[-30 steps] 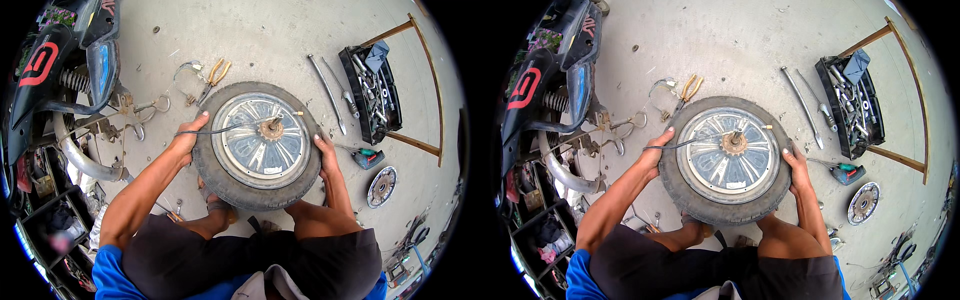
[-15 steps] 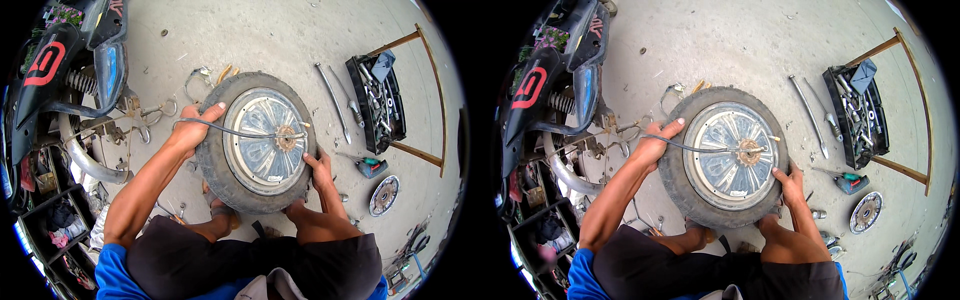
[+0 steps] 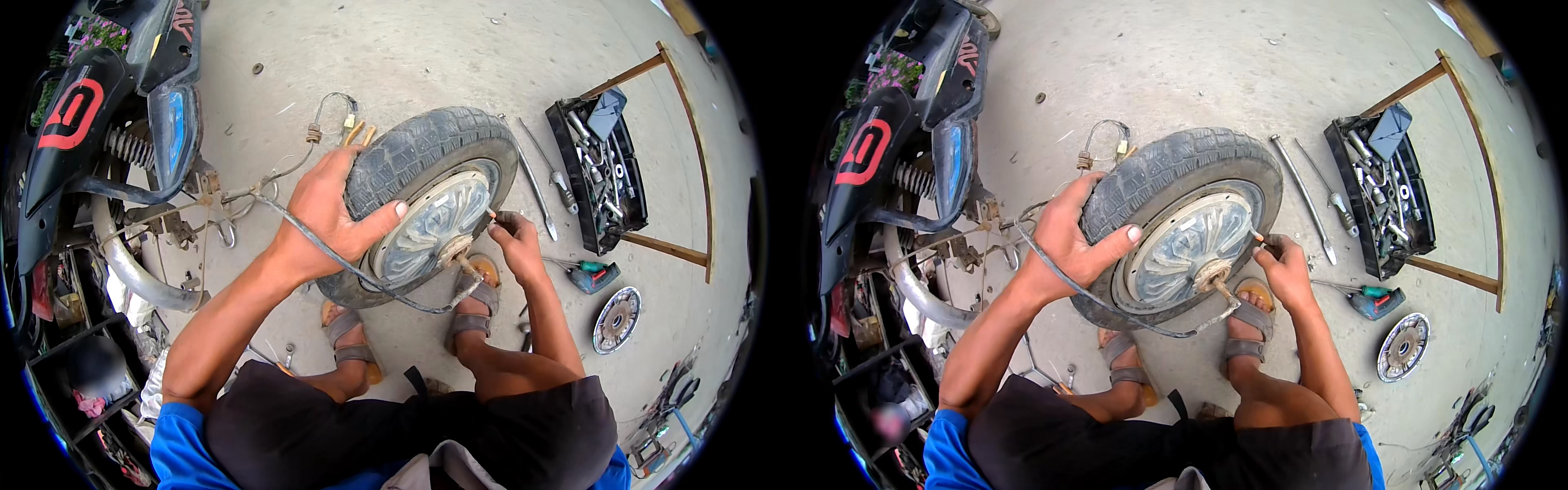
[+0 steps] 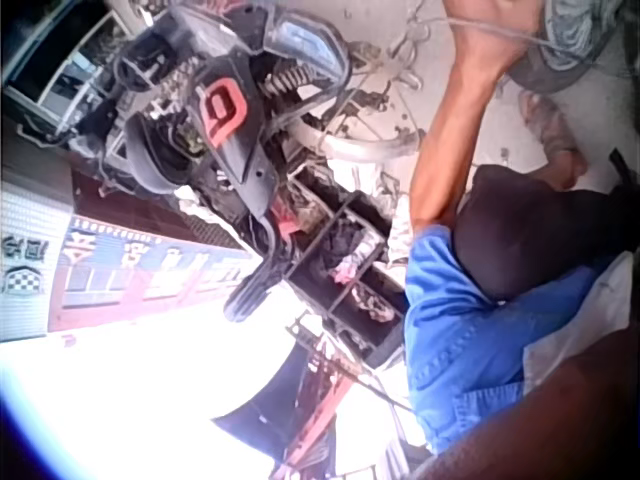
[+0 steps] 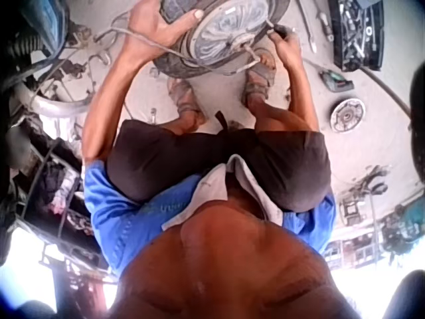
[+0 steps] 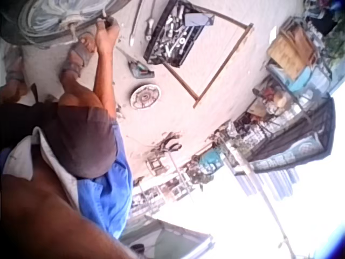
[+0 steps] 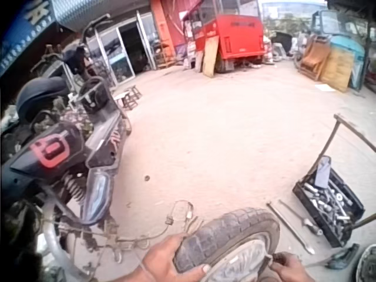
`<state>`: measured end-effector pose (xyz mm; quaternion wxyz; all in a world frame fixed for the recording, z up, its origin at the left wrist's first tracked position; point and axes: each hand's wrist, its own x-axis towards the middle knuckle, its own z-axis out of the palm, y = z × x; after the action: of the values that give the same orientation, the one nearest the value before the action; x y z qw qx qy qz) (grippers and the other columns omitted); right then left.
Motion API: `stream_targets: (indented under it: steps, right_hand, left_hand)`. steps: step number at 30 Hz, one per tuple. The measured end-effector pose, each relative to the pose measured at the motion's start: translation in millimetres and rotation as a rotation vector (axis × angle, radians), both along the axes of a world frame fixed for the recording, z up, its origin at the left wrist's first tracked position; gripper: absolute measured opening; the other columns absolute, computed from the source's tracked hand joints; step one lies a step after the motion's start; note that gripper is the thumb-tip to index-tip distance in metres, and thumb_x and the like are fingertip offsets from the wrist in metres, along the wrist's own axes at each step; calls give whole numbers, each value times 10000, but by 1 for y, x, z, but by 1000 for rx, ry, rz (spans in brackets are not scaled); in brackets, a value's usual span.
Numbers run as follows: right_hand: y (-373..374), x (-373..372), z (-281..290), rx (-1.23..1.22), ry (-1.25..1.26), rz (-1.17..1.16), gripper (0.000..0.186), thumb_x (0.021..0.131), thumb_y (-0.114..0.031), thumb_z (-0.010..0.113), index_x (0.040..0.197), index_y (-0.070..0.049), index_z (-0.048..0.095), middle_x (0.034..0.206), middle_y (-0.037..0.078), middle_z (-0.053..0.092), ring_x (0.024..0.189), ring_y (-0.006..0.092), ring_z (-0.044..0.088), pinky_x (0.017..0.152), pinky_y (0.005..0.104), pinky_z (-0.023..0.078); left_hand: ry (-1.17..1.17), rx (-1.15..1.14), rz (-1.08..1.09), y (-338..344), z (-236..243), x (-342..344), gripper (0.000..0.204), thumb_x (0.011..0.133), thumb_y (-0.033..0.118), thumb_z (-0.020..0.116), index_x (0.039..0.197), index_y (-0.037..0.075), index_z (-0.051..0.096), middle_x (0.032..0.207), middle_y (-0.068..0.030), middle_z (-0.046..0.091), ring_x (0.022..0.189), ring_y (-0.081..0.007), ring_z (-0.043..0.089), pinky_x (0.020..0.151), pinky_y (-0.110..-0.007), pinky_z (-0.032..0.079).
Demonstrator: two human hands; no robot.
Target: The person removes a motorcycle wheel hub from a tire using a hammer and a metal rod. They then flip the tire over and reinsert the hub into the tire, tapping it into place with the hammer.
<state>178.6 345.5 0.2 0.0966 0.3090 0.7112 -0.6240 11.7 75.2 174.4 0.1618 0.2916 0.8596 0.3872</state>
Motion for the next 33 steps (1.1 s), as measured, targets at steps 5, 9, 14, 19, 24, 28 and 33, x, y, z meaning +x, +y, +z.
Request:
stream_targets:
  steps: [5, 9, 14, 19, 24, 28, 33]
  right_hand:
    - [28, -34, 52, 371, 322, -188, 287, 908, -121, 696, 1089, 100, 666, 1009, 171, 717, 903, 205, 693, 842, 339, 549]
    - [24, -85, 110, 524, 712, 69, 319, 902, -176, 720, 1135, 40, 684, 1148, 177, 685, 1027, 274, 683, 902, 362, 534]
    - [-11, -139, 127, 706, 848, 368, 523, 934, -474, 652, 1096, 19, 712, 1034, 208, 696, 979, 379, 669, 864, 456, 533]
    - [-21, -156, 121, 735, 731, 435, 585, 916, -562, 618, 978, 5, 749, 899, 196, 704, 907, 389, 671, 779, 472, 538]
    - [-30, -161, 110, 733, 799, 336, 590, 891, -579, 622, 947, -11, 770, 841, 176, 709, 860, 365, 688, 736, 461, 545]
    - [-29, -168, 104, 760, 809, 273, 589, 874, -583, 631, 933, -18, 784, 810, 168, 713, 832, 353, 698, 712, 454, 551]
    - [-31, -173, 102, 774, 812, 270, 588, 873, -596, 624, 925, -34, 789, 794, 159, 714, 821, 342, 701, 692, 447, 556]
  left_hand:
    - [51, 17, -68, 8, 5, 4, 655, 841, 314, 803, 1280, -101, 550, 1105, -228, 669, 1034, -292, 660, 919, -393, 512]
    - [9, 105, -75, 6, -3, 0, 650, 830, 324, 800, 1269, -91, 560, 1094, -258, 646, 1009, -373, 661, 895, -426, 512]
    - [4, 71, -130, 7, -3, -7, 622, 876, 260, 774, 1325, -94, 528, 1150, -183, 671, 1066, -224, 640, 953, -351, 495]
    - [-97, 109, -43, 0, -14, -13, 664, 857, 317, 780, 1329, -82, 536, 1164, -239, 665, 1079, -326, 666, 954, -403, 509]
    - [-130, 127, 24, -10, -19, -8, 720, 875, 327, 767, 1377, -103, 482, 1229, -261, 631, 1147, -318, 636, 1002, -405, 487]
    - [-90, 114, 110, -35, -28, 2, 757, 912, 350, 749, 1405, -128, 429, 1314, -277, 567, 1214, -321, 590, 1042, -400, 466]
    - [-180, 12, 217, -74, -31, 25, 729, 942, 386, 731, 1397, -108, 447, 1237, -224, 588, 1157, -311, 611, 1010, -381, 486]
